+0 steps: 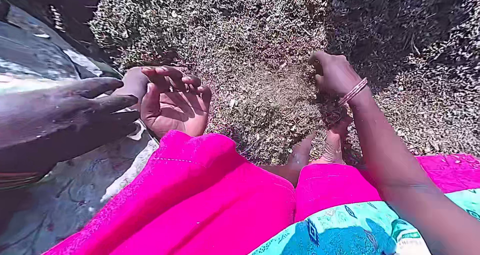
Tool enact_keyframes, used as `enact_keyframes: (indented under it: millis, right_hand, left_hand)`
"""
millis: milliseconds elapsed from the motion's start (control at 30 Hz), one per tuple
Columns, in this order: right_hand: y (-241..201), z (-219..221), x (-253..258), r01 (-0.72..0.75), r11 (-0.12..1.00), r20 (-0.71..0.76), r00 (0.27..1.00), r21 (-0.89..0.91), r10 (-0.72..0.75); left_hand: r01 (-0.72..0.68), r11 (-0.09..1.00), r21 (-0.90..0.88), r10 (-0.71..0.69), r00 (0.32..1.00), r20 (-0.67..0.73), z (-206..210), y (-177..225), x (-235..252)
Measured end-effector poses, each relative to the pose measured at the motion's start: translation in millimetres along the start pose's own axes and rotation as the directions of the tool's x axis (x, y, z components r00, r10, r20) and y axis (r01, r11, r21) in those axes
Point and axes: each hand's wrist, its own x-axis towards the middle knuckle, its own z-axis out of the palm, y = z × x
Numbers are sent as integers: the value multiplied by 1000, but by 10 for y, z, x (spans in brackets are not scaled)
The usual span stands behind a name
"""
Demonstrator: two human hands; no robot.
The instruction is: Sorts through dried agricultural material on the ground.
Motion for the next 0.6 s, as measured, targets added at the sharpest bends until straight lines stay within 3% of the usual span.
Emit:
enact_keyframes:
  millis: [67,133,200,267,467,600]
  right_hand:
    - [382,-161,-188,-36,982,-95,994,186,54]
    - [518,-248,-230,-201,968,-146,964,153,223]
    - [449,-146,-214,-377,923,-79,920,81,383]
    - [164,132,-205,-414,909,4,910,52,414]
    - [-1122,925,-324,-16,998,155,988,-57,24]
    - [-1412,1133,-548,264,957,318,903,121,-289]
  left_hand:
    - [-3,1000,-4,3,1000,-13,36,-20,9]
    - [21,999,-33,-21,1000,7,75,-33,60]
    - [113,992,-58,-103,981,162,-84,8,157]
    - [151,988,-23,-140,952,272,-143,16,237]
    - [59,994,88,-80,965,251,18,54,149]
    - [29,993,112,-54,972,230,138,103,157]
